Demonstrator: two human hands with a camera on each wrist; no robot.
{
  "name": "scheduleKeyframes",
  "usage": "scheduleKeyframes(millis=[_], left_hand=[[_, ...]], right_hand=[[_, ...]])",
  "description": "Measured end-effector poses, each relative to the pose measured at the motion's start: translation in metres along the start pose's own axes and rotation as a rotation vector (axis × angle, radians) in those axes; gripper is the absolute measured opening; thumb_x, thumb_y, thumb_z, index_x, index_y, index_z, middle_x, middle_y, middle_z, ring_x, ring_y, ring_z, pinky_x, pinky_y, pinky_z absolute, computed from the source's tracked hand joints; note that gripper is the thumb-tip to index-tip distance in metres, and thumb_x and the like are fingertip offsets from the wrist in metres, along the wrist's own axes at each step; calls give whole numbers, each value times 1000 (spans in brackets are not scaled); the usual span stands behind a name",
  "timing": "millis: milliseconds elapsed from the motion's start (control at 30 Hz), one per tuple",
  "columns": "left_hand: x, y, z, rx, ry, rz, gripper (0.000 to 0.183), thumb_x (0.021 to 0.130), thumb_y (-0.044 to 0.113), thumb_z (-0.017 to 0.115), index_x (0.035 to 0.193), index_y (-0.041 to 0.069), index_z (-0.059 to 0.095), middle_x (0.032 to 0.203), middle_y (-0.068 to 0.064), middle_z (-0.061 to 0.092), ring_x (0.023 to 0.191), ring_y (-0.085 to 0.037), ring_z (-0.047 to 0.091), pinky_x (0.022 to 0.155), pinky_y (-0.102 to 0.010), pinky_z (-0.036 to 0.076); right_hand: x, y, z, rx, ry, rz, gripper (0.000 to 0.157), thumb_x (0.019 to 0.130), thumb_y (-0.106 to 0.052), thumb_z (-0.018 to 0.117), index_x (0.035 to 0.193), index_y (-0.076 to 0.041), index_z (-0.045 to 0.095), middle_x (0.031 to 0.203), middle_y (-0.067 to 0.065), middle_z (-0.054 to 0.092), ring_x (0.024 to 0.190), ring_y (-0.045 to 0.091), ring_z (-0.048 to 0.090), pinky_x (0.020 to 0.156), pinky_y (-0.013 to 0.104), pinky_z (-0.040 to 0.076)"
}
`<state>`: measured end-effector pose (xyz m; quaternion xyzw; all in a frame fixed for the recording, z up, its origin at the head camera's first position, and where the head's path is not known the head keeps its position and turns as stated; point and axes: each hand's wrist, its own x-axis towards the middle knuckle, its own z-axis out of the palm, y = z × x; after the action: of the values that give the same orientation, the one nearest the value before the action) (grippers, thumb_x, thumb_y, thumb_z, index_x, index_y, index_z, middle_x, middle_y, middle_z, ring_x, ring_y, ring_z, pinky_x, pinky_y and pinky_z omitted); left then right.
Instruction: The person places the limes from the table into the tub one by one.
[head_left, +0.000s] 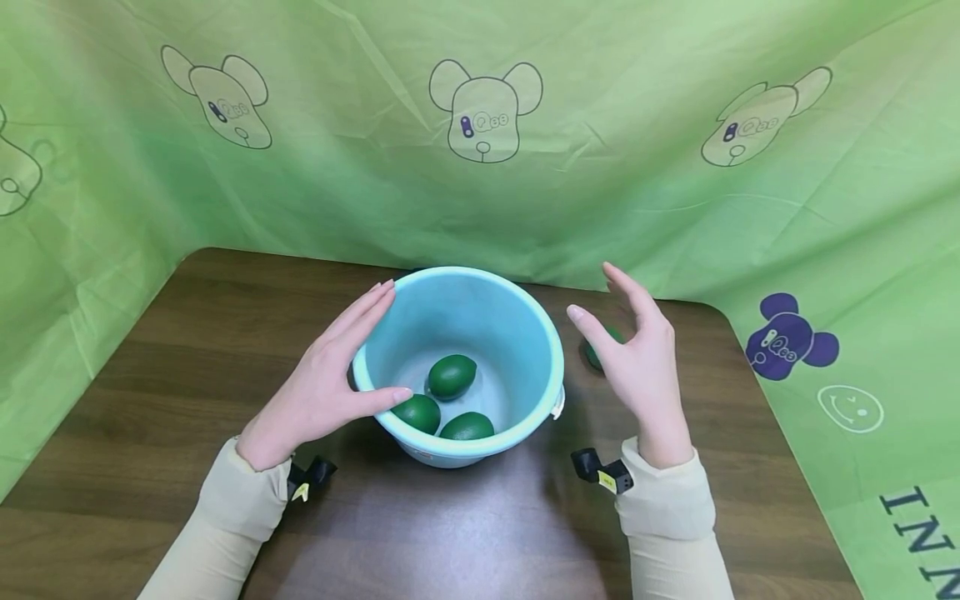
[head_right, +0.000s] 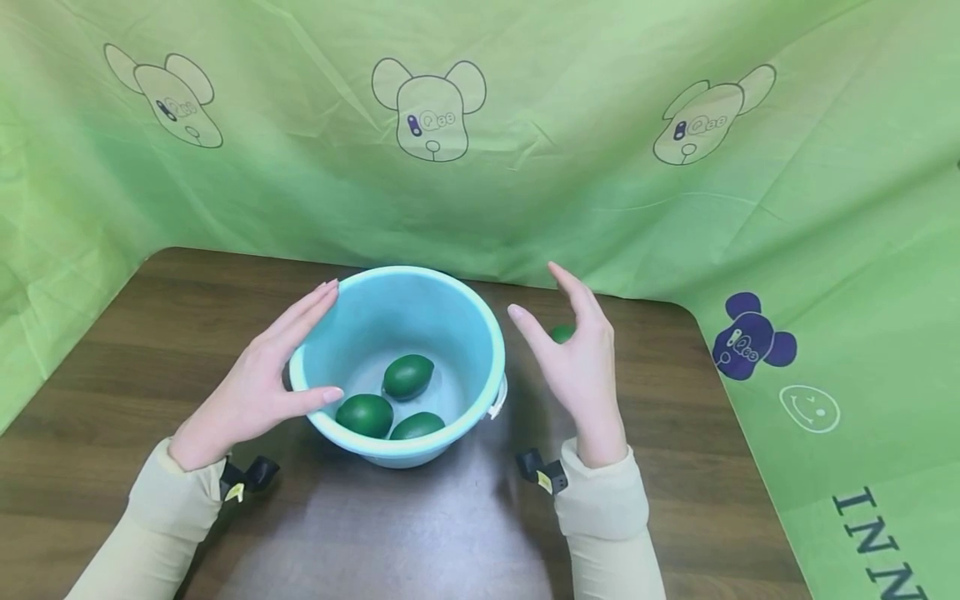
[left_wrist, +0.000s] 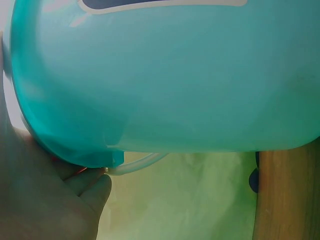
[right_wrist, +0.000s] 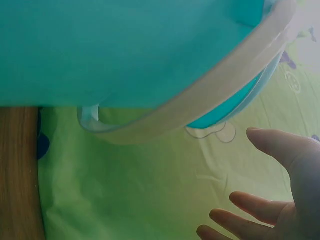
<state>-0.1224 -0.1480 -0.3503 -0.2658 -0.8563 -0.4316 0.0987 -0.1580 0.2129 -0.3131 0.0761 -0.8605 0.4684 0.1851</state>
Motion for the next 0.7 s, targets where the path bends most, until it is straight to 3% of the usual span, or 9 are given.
scheduleKeyframes(millis=[700], left_hand=[[0,3,0,-2,5,-6,101,83,40,85,163,21,26,167,9,19,151,-15,19,111,-55,34]], right_hand=[[12,19,-11,-71,5,55,64,92,-38,77,150,-23,53,151,-2,50,139,20,44,112,45,35]])
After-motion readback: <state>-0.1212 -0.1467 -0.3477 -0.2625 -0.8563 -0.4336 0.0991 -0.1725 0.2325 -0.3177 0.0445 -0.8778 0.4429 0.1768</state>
